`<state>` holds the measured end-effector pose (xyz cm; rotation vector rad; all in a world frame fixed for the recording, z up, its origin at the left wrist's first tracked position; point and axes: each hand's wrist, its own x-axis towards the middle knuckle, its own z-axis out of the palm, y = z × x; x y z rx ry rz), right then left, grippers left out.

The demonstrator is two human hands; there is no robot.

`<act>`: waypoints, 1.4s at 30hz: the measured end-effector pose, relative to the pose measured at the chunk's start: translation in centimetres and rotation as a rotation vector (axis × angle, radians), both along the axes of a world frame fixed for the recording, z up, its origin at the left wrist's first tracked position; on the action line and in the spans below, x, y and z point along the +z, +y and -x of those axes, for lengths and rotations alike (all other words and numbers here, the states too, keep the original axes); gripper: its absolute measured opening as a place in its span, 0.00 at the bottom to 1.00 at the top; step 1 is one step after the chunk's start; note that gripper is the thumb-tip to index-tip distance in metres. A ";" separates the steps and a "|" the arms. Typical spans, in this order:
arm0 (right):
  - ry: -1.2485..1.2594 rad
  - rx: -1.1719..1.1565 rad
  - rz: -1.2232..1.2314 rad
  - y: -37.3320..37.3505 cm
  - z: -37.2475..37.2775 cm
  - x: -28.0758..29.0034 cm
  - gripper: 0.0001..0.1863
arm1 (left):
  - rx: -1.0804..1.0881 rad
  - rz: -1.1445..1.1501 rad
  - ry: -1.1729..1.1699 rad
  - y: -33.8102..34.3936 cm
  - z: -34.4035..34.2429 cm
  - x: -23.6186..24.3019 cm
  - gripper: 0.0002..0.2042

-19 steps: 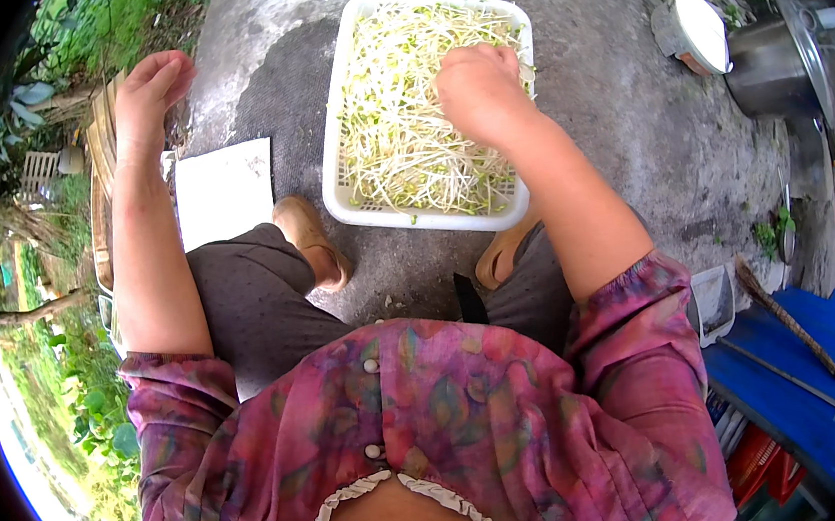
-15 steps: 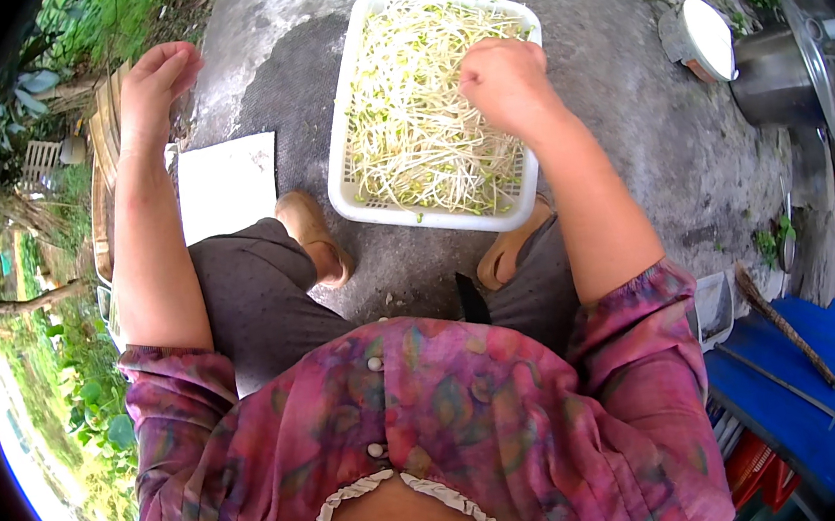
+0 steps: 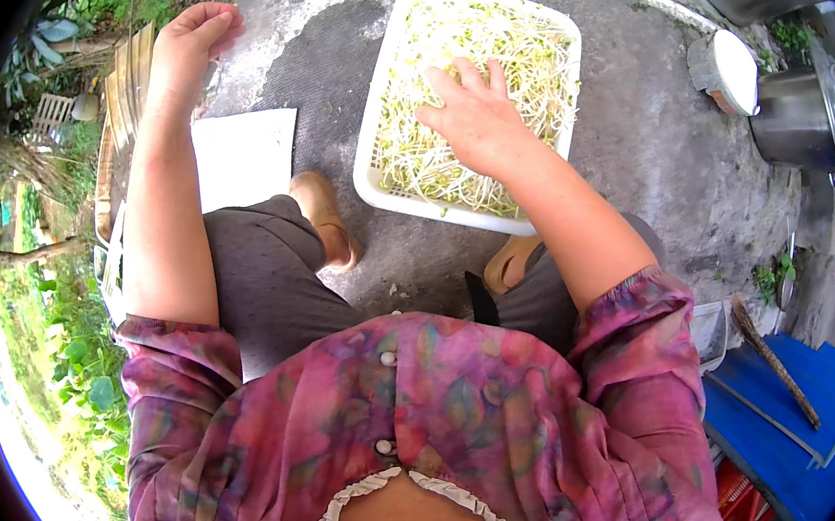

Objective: The person sits on the ground and sorts through a white basket of bean sprouts by hand. They repeatedly pick up small handfuls, separate them, and place them back into the basket, occasionally discarding small bits to the side.

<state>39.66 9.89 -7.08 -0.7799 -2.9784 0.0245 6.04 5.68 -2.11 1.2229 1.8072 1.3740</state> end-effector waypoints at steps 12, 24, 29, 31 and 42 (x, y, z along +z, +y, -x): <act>0.241 -0.204 0.100 5.0 -3.0 2.6 0.03 | -0.073 0.072 0.054 -0.1 0.3 0.0 0.08; 0.338 -0.258 0.289 6.7 -5.1 2.9 0.08 | -0.725 0.564 0.621 1.1 -12.7 -3.0 0.09; 0.395 -0.122 0.348 6.1 -5.3 3.3 0.13 | -0.776 0.721 0.741 0.5 -16.1 -4.6 0.08; 0.469 -0.093 0.357 6.0 -5.5 3.4 0.15 | -0.778 0.749 0.761 0.5 -16.7 -4.7 0.07; 0.671 -0.095 0.213 4.6 -5.7 4.1 0.11 | -0.779 0.799 0.789 0.9 -16.5 -5.0 0.09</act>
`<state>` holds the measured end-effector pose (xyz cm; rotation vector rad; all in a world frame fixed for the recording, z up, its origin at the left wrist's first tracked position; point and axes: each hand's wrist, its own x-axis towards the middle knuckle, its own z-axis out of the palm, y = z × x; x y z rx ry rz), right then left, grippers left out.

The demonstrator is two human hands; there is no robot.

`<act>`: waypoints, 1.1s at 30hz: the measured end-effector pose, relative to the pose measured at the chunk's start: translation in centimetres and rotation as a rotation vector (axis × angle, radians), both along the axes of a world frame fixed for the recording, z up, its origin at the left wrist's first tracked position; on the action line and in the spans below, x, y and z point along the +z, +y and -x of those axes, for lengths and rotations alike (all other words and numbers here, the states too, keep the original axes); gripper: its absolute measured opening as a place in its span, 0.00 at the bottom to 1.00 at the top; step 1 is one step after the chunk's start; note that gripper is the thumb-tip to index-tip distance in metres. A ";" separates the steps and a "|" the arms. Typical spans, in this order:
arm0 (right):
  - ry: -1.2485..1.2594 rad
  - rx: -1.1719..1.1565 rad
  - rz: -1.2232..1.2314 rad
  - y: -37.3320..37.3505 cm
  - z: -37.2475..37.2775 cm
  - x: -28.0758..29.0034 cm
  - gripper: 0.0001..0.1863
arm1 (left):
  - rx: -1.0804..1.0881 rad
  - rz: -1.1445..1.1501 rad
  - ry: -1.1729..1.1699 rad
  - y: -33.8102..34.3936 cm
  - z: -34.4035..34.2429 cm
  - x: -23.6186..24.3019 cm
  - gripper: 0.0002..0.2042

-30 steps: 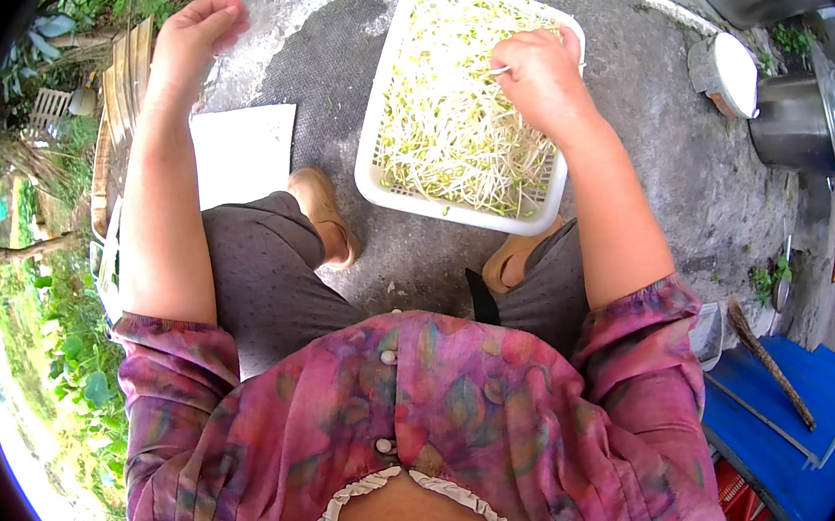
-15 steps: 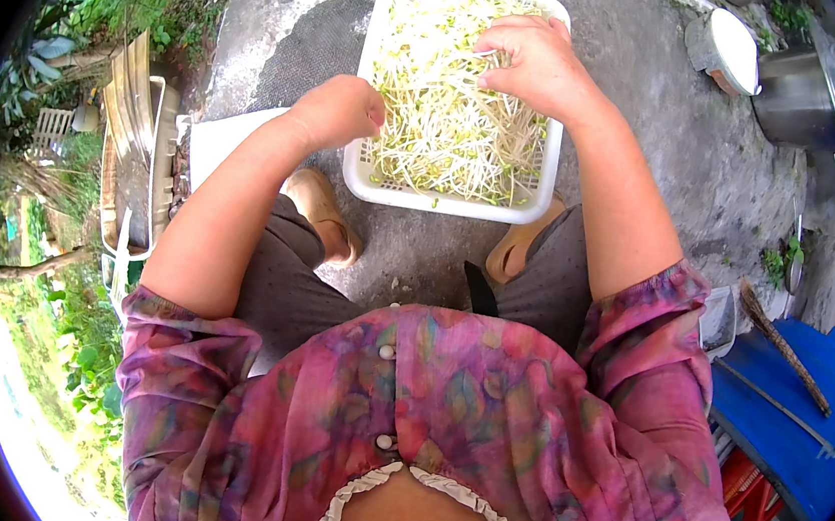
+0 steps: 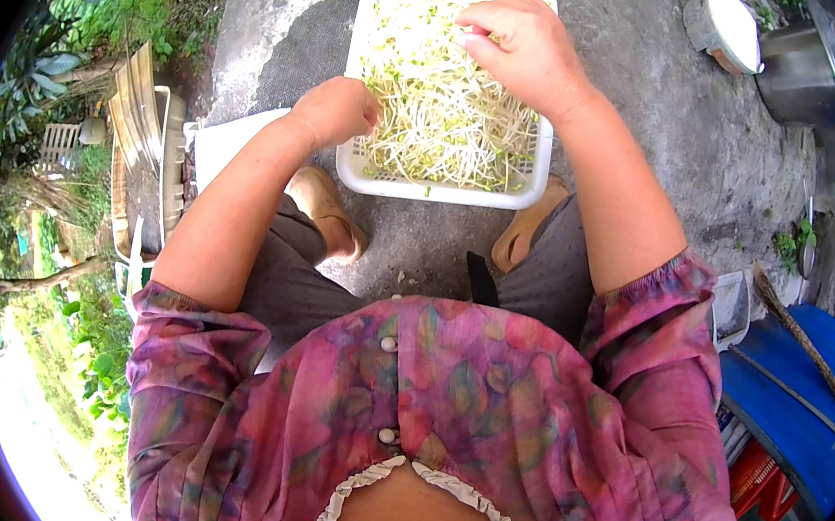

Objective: The person sits on the ground and sorts through a white basket of bean sprouts by hand. They repeatedly pick up small handfuls, separate them, and place them back into the basket, occasionally discarding small bits to the side.

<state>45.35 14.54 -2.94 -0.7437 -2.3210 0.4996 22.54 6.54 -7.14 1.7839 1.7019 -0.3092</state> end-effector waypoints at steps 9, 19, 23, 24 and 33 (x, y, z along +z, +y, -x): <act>-0.278 0.462 -0.177 -6.7 6.4 -4.5 0.09 | 0.089 -0.227 0.008 0.5 3.1 2.4 0.09; -0.494 0.477 -0.190 -7.8 8.0 -9.2 0.10 | 0.200 -0.466 -0.196 -1.7 6.5 5.2 0.08; -0.586 0.462 -0.168 -7.8 8.4 -8.6 0.08 | 0.196 -0.504 -0.227 -1.9 6.9 5.5 0.07; -0.606 0.450 -0.148 -7.7 8.5 -8.4 0.08 | 0.201 -0.512 -0.239 -1.9 7.0 5.4 0.07; -0.042 0.326 0.194 -5.2 8.0 -5.2 0.01 | 0.218 -0.426 -0.418 -1.7 6.3 6.1 0.07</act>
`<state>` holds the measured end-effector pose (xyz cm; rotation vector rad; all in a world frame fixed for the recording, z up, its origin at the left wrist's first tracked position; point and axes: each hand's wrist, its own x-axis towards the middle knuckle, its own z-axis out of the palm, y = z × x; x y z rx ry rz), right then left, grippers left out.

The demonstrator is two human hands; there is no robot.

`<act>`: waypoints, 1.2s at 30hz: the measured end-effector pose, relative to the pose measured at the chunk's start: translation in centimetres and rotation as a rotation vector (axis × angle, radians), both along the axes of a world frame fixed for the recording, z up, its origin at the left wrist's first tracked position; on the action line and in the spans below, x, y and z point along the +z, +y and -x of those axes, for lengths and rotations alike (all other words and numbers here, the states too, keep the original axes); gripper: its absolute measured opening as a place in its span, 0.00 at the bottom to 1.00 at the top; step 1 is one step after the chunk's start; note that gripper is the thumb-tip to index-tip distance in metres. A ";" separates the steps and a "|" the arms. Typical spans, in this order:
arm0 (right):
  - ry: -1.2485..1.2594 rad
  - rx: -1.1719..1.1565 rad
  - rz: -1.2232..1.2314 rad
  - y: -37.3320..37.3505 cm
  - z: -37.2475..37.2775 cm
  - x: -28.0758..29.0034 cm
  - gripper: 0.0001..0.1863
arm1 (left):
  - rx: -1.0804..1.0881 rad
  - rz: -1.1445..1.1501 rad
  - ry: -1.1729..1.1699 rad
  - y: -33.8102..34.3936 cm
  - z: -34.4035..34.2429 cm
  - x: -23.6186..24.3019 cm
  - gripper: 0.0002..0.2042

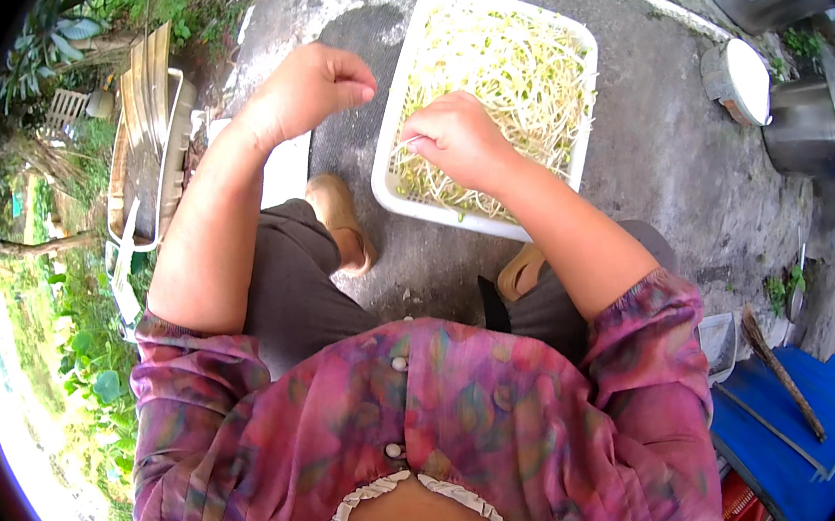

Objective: The person sits on the ground and sorts through a white basket of bean sprouts by hand. They repeatedly pick up small handfuls, separate them, and place them back into the basket, occasionally discarding small bits to the side.

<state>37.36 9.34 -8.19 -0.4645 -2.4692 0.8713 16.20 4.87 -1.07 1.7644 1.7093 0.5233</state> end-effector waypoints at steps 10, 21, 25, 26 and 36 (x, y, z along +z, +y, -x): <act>0.176 -0.210 0.369 1.0 -2.2 4.0 0.20 | -0.011 0.053 -0.337 0.3 -3.5 -0.3 0.08; 0.139 -0.239 0.265 0.8 -2.7 4.5 0.26 | -0.025 -0.070 -0.292 0.3 -6.2 0.6 0.04; 0.073 -0.244 0.239 0.8 -3.1 5.1 0.28 | -0.030 -0.066 -0.248 0.2 -6.5 0.5 0.04; 0.059 -0.243 0.228 0.8 -3.1 5.1 0.29 | -0.042 -0.054 -0.227 0.2 -6.5 0.5 0.04; 0.028 -0.246 0.163 0.2 -2.8 5.3 0.34 | -0.051 -0.147 -0.161 0.1 -7.0 0.0 0.03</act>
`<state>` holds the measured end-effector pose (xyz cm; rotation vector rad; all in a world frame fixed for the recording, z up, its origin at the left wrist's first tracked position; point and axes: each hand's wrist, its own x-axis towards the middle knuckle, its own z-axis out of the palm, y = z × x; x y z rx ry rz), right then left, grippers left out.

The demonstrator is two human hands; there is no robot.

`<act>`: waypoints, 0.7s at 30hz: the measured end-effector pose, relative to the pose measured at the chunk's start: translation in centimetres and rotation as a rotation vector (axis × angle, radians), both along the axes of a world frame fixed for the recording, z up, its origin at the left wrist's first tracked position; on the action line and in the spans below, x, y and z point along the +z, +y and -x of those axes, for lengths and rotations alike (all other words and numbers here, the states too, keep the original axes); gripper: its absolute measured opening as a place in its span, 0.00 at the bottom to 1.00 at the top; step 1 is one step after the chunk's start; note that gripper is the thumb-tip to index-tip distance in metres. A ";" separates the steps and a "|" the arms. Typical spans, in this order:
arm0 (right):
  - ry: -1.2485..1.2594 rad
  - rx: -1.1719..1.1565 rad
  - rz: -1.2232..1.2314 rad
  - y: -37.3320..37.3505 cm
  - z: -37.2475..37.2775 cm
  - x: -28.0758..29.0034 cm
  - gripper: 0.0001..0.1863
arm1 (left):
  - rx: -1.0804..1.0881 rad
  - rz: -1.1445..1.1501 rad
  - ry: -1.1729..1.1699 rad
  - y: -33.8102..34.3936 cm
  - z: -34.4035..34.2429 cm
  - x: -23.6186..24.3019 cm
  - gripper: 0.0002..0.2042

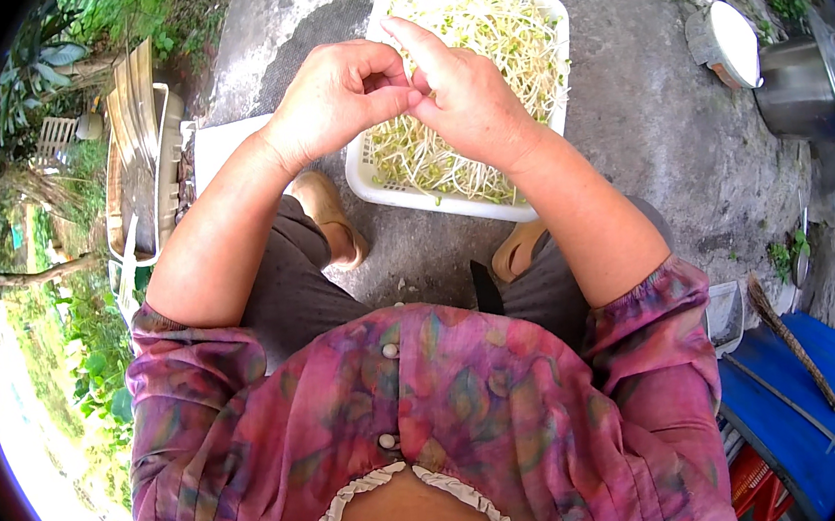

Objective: The person sits on the ground and sorts through a white basket of bean sprouts by hand. They repeatedly pick up small handfuls, separate them, and place them back into the basket, occasionally discarding small bits to the side.

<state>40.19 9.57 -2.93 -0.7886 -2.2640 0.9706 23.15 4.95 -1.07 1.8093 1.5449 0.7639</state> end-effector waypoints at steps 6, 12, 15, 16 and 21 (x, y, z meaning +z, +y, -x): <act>-0.012 0.018 0.045 0.5 -0.3 -0.5 0.32 | -0.018 -0.093 0.063 0.2 0.4 -0.3 0.02; 0.047 0.033 0.068 0.8 -0.1 -0.5 0.28 | -0.013 -0.108 0.208 0.1 0.3 0.2 0.02; 0.037 0.013 0.076 0.6 -0.1 0.0 0.28 | 0.007 -0.218 0.331 0.1 -0.2 0.3 0.03; 0.034 0.002 0.078 0.4 0.1 0.2 0.27 | 0.031 -0.277 0.345 0.0 -0.4 0.3 0.03; 0.051 -0.039 0.117 0.3 0.2 0.9 0.26 | 0.164 -0.356 0.107 0.4 0.3 0.0 0.04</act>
